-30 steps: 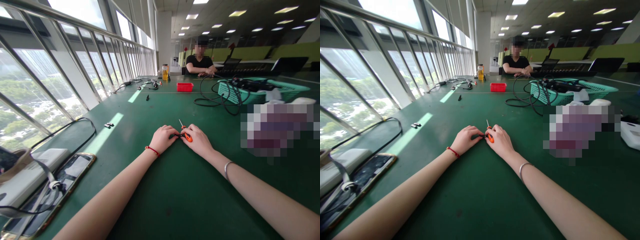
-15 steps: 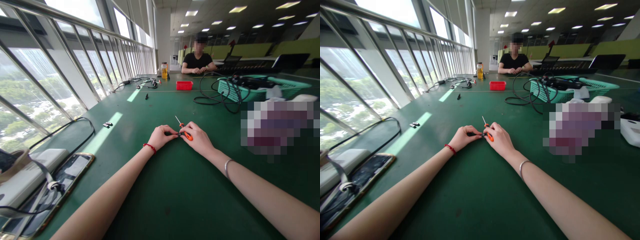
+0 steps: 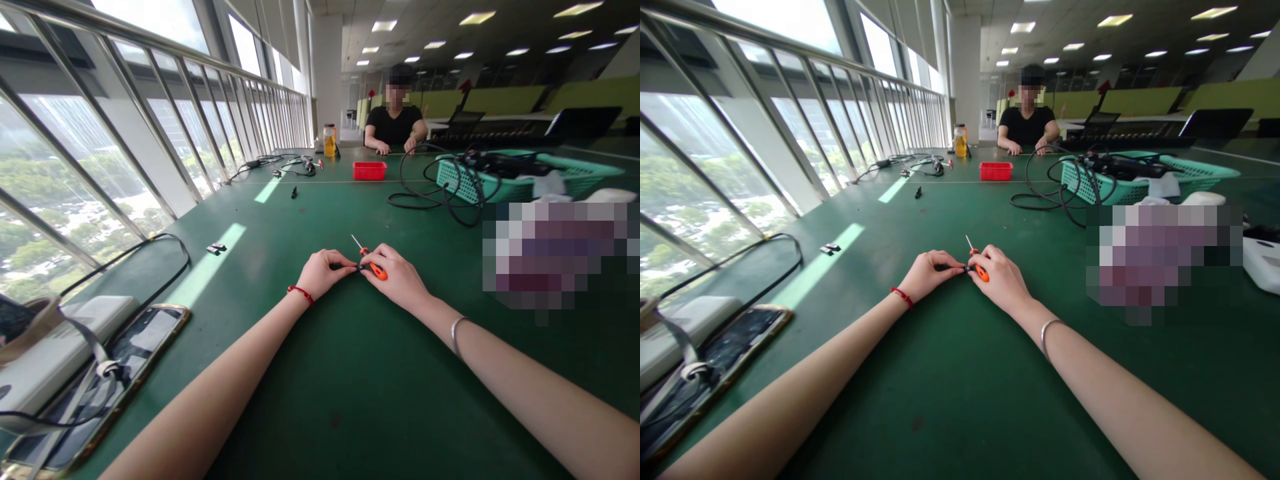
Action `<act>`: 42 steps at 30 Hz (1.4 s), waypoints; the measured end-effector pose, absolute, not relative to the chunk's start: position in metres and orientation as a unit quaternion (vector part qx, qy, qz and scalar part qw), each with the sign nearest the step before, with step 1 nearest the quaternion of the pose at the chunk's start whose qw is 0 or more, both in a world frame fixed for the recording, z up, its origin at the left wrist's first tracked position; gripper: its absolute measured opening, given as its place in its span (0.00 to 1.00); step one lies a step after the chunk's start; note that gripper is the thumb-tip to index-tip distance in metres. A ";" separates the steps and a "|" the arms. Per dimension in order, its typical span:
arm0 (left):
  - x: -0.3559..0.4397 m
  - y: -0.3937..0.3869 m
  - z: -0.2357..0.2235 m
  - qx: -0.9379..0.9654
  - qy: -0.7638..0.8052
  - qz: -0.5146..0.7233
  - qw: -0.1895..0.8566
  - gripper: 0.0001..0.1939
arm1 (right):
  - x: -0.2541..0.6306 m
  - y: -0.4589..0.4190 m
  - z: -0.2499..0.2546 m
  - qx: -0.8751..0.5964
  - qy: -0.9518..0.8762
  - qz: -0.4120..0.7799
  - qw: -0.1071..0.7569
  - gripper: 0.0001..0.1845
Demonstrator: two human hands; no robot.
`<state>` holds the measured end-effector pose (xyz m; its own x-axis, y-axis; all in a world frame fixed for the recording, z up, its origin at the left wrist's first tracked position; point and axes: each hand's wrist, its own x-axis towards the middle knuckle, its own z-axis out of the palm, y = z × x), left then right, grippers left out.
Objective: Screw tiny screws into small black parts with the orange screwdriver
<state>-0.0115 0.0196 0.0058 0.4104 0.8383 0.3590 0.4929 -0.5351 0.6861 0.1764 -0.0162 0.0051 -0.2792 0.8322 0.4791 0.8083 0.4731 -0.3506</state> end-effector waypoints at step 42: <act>-0.003 0.005 0.017 0.890 0.371 0.245 -0.103 0.11 | 0.175 -0.015 0.004 -0.520 -0.777 0.077 0.346 0.04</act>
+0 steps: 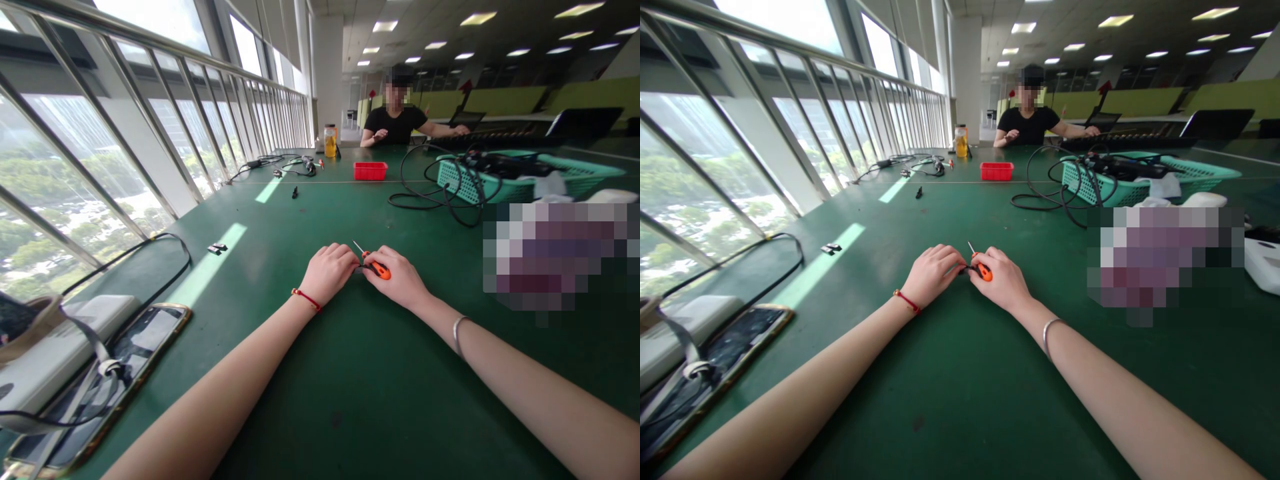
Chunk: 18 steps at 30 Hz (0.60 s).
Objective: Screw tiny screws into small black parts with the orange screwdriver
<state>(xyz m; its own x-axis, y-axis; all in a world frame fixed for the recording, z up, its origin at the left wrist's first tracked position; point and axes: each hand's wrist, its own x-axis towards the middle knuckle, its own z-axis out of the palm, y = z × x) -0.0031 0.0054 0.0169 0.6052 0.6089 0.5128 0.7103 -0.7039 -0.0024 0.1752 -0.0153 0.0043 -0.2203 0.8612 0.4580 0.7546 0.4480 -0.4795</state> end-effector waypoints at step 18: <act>-0.005 0.005 0.016 -0.885 -0.339 -0.288 0.134 0.11 | 0.177 -0.010 0.000 -0.522 -0.752 0.076 0.395 0.08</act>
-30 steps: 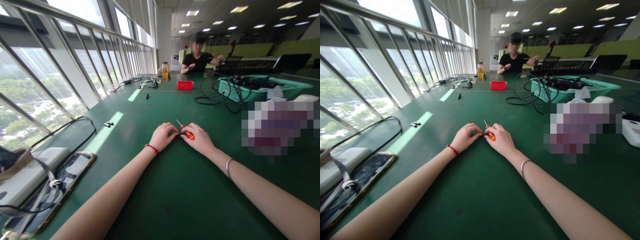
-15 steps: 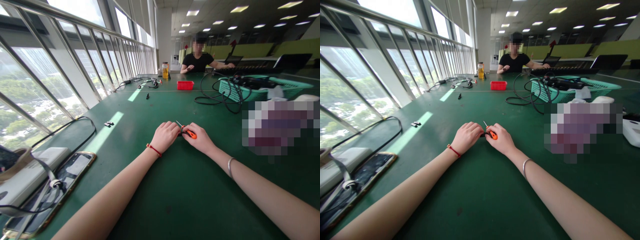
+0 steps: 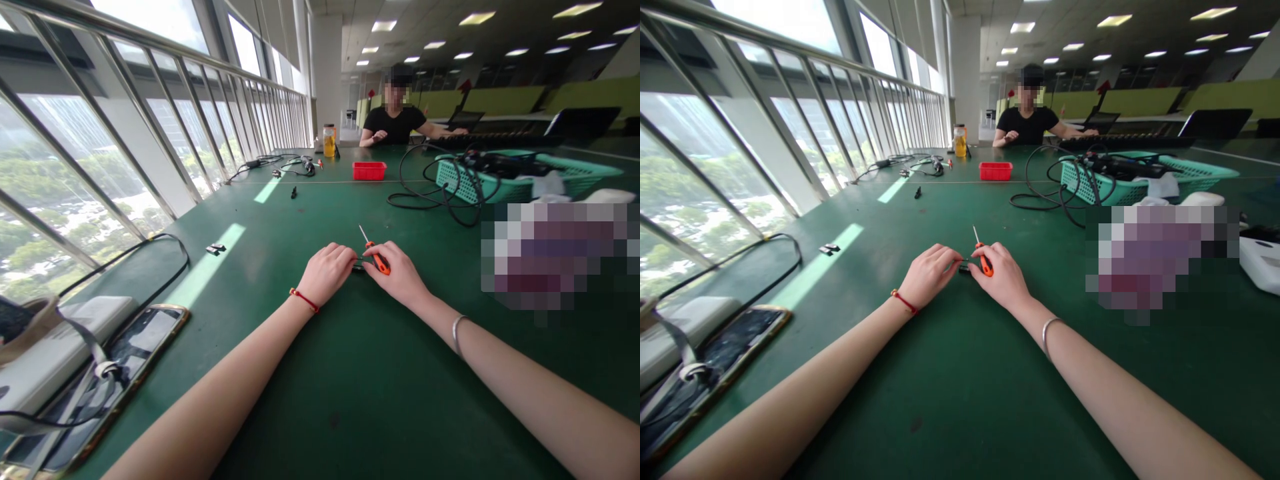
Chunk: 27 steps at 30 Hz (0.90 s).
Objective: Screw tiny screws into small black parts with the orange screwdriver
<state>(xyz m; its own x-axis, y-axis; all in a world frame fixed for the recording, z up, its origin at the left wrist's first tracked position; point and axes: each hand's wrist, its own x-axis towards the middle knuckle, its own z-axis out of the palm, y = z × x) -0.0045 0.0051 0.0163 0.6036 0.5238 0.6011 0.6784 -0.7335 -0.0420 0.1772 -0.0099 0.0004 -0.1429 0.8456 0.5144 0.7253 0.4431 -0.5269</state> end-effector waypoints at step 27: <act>-0.004 0.005 0.014 -0.841 -0.339 -0.417 -0.062 0.04 | 0.182 -0.010 0.004 -0.411 -0.786 0.091 0.453 0.04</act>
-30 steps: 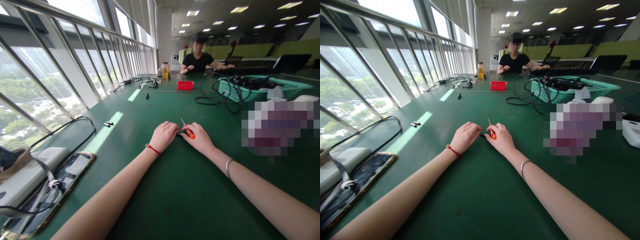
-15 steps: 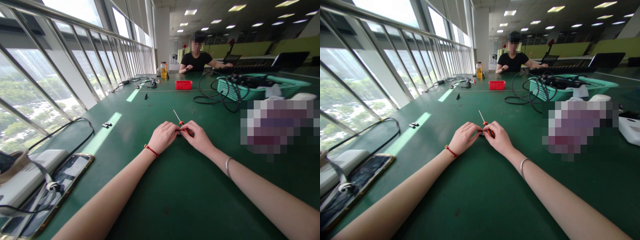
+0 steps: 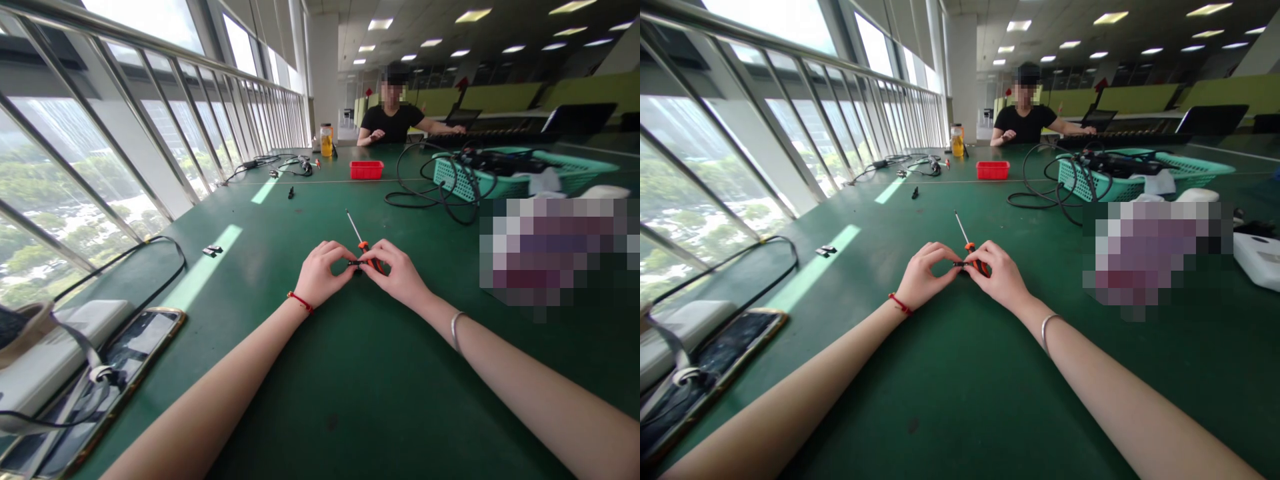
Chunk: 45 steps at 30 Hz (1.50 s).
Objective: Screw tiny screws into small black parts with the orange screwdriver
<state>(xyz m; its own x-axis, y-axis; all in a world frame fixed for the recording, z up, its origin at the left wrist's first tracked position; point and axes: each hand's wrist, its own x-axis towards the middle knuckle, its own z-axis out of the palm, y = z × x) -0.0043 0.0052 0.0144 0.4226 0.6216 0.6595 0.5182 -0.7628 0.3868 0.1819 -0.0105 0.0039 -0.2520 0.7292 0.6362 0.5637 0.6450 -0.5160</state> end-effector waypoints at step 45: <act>-0.009 -0.042 0.019 0.854 0.323 0.397 0.096 0.08 | 0.194 -0.044 0.005 -0.477 -0.692 0.221 0.494 0.18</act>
<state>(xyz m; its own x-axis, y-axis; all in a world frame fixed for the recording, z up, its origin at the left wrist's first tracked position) -0.0095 -0.0423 0.0193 0.4760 0.6274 0.6163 0.4750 -0.7732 0.4203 0.1939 -0.0445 0.0049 -0.0568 0.8789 0.4735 0.4414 0.4475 -0.7777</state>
